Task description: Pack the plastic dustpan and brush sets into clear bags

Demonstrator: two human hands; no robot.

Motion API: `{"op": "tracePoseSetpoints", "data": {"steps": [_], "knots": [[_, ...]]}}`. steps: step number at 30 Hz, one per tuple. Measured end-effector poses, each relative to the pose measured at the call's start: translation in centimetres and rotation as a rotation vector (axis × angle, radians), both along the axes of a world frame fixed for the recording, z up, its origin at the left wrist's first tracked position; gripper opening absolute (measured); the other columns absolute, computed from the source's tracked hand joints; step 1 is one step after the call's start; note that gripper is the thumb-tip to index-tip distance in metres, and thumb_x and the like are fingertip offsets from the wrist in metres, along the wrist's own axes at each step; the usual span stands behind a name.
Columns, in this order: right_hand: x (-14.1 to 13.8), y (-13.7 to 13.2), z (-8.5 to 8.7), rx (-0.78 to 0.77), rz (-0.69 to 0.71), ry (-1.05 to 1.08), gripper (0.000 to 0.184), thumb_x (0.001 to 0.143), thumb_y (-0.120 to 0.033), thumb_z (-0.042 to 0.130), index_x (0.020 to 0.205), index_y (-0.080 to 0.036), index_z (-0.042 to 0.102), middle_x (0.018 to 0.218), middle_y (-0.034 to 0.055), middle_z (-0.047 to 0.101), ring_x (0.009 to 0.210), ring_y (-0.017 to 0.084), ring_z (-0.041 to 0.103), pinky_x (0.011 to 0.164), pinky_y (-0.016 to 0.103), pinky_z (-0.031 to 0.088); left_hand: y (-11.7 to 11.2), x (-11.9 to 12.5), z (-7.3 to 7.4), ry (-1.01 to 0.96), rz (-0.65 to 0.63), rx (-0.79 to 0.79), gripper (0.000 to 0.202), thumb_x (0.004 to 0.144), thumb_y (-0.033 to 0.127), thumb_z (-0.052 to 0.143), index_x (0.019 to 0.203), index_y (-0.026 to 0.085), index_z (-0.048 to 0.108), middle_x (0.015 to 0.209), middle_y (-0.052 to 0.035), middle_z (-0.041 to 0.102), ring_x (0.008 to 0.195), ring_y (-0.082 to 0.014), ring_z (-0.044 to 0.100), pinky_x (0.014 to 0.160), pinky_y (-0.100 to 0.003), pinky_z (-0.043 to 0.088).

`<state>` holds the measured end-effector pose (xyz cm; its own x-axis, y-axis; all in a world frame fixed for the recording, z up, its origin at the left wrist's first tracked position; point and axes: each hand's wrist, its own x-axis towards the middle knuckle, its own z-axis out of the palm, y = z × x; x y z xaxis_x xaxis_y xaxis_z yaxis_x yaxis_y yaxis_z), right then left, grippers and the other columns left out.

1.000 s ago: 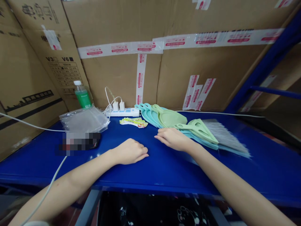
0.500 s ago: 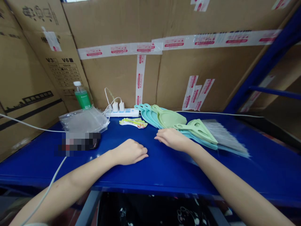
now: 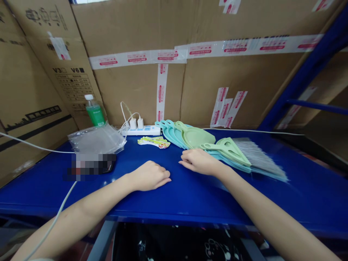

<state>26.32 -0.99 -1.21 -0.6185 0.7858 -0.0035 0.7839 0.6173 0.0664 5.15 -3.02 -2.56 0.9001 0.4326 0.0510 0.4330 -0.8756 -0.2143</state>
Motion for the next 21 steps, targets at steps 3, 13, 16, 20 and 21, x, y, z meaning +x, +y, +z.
{"op": "tracePoseSetpoints", "data": {"steps": [3,13,16,20,21], "knots": [[0.01,-0.06,0.10,0.006,-0.002,-0.004,0.029,0.094,-0.024,0.046,0.071,-0.015,0.062,0.077,0.0054,0.064,0.067,0.016,0.057,0.058,0.027,0.028,-0.01,-0.02,-0.07,-0.005,-0.003,0.001,0.029,0.095,0.028,0.044,0.069,0.018,0.052,0.064,0.0013,0.062,0.058,-0.0151,0.060,0.052,-0.025,0.036],[-0.07,0.01,-0.02,0.004,-0.012,0.006,0.032,0.098,-0.025,0.037,0.081,-0.015,0.062,0.086,0.0084,0.068,0.080,0.020,0.062,0.064,0.028,0.033,0.08,-0.10,-0.15,-0.015,-0.009,-0.001,0.029,0.095,0.028,0.044,0.069,0.018,0.052,0.064,0.0009,0.062,0.059,-0.0153,0.060,0.052,-0.025,0.035],[-0.10,-0.01,-0.02,-0.012,-0.016,0.009,0.030,0.098,-0.023,0.037,0.083,-0.015,0.062,0.089,0.0091,0.068,0.083,0.021,0.062,0.065,0.028,0.033,0.06,-0.05,-0.09,-0.009,-0.003,0.002,0.029,0.095,0.029,0.043,0.069,0.018,0.052,0.064,0.0010,0.061,0.059,-0.0148,0.060,0.053,-0.025,0.035],[-0.15,-0.08,0.14,-0.049,-0.038,0.015,0.029,0.098,-0.020,0.037,0.082,-0.015,0.061,0.086,0.0086,0.068,0.080,0.020,0.062,0.065,0.027,0.033,0.06,-0.06,-0.11,-0.013,-0.005,0.003,0.029,0.095,0.029,0.043,0.069,0.018,0.052,0.063,0.0013,0.061,0.058,-0.0145,0.059,0.053,-0.025,0.036],[-0.14,-0.07,0.15,-0.059,-0.041,0.024,0.028,0.097,-0.018,0.037,0.083,-0.015,0.061,0.086,0.0084,0.068,0.079,0.020,0.062,0.065,0.027,0.033,0.07,-0.08,-0.13,-0.017,-0.009,0.001,0.029,0.095,0.029,0.043,0.069,0.018,0.052,0.063,0.0015,0.061,0.058,-0.0144,0.059,0.052,-0.026,0.036]]}}
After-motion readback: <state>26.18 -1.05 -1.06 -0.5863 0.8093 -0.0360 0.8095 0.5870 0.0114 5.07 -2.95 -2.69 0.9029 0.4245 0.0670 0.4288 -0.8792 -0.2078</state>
